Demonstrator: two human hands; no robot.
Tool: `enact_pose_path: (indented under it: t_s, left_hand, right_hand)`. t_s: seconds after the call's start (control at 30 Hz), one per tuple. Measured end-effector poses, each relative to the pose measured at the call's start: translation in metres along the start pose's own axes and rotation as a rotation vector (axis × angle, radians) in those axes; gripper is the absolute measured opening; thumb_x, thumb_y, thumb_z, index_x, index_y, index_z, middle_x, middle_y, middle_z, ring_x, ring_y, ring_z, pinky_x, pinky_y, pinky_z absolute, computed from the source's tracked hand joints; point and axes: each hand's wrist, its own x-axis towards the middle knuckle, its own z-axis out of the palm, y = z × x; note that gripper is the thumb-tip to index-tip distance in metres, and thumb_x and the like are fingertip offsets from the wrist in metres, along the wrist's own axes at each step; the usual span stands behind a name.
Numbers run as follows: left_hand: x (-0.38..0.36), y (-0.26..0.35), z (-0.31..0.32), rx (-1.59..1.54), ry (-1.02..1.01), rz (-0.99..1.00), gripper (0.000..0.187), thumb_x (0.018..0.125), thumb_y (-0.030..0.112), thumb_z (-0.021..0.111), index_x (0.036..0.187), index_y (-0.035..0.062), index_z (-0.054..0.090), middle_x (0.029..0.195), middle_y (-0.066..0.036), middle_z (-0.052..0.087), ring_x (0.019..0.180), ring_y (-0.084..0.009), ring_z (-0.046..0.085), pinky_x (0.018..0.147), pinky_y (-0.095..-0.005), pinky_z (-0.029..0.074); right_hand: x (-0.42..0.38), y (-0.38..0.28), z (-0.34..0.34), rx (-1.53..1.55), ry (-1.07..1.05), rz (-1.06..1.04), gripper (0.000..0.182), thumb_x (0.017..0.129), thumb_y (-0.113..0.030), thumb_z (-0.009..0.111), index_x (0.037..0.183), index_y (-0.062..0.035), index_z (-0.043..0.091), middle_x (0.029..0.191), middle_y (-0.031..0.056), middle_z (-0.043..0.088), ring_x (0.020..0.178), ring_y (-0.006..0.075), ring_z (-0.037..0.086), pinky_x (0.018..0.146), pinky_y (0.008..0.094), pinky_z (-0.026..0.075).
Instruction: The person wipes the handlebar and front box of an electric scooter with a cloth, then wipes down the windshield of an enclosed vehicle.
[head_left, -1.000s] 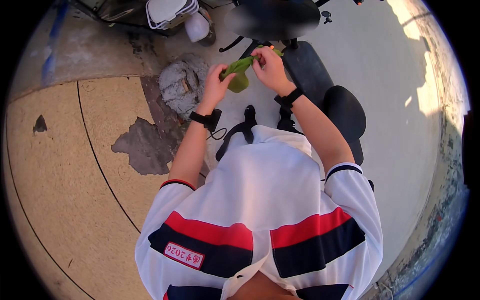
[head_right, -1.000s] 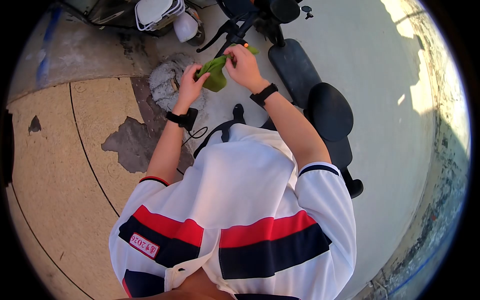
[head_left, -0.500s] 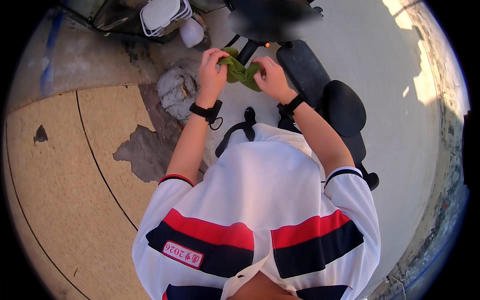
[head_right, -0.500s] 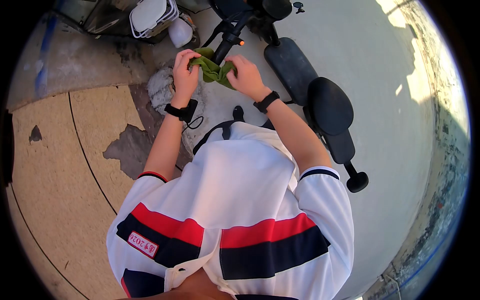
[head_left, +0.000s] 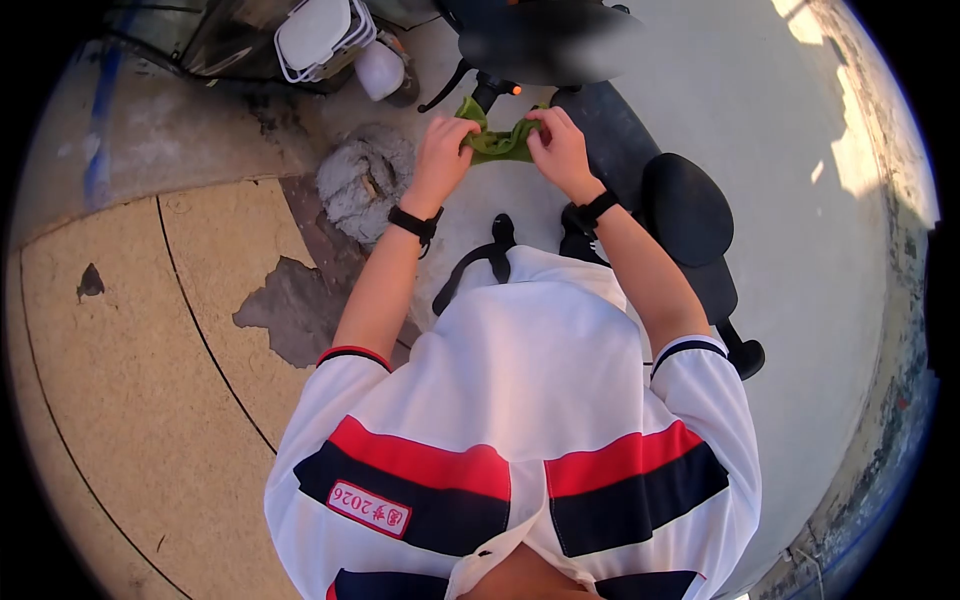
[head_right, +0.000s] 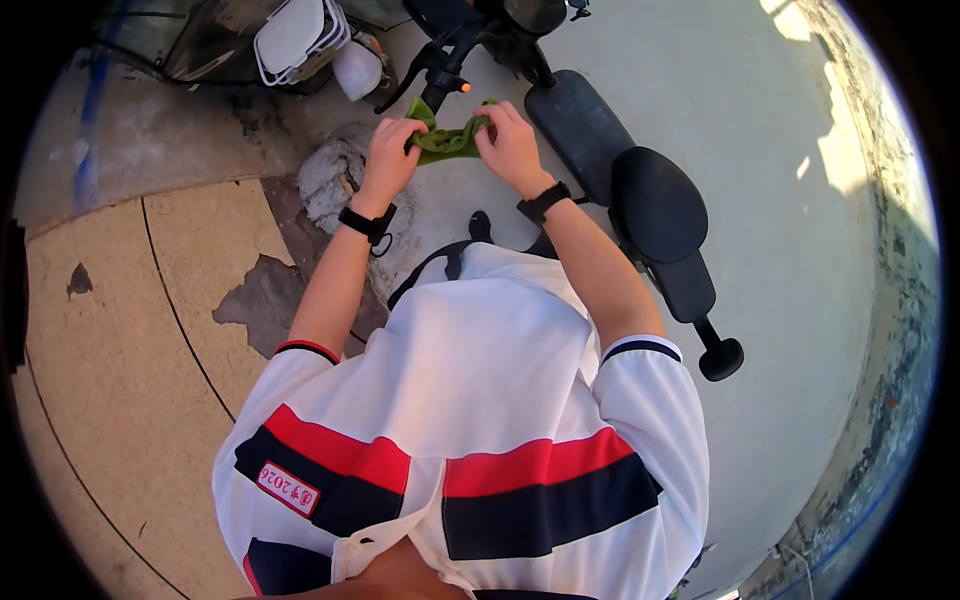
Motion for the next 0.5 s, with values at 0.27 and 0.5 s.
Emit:
enact_pose_path:
  t_s: [0.27,0.5]
  left_hand:
    - [-0.053,0.006,-0.025,0.042,-0.034,-0.23,0.025,0.076,-0.001,0.068,0.099,0.0035,0.061,0.097,-0.015,0.065,0.093,-0.0388,0.059,0.079,-0.0447,0.049]
    - [-0.107,-0.029,-0.034,-0.057,0.11,-0.625,0.017,0.09,0.009,0.066,0.1,-0.0006,0.057,0.092,-0.023,0.065,0.085,-0.0441,0.062,0.072,-0.0451,0.049]
  right_hand:
    - [0.012,-0.013,0.014,0.054,0.093,-0.139,0.019,0.082,0.0,0.064,0.101,-0.0047,0.063,0.091,0.0121,0.059,0.074,0.0272,0.062,0.065,0.0352,0.05]
    - [0.037,-0.025,0.05,0.056,0.08,-0.28,0.019,0.081,0.0,0.066,0.099,-0.0047,0.063,0.099,0.0122,0.062,0.09,0.033,0.06,0.077,0.0404,0.05]
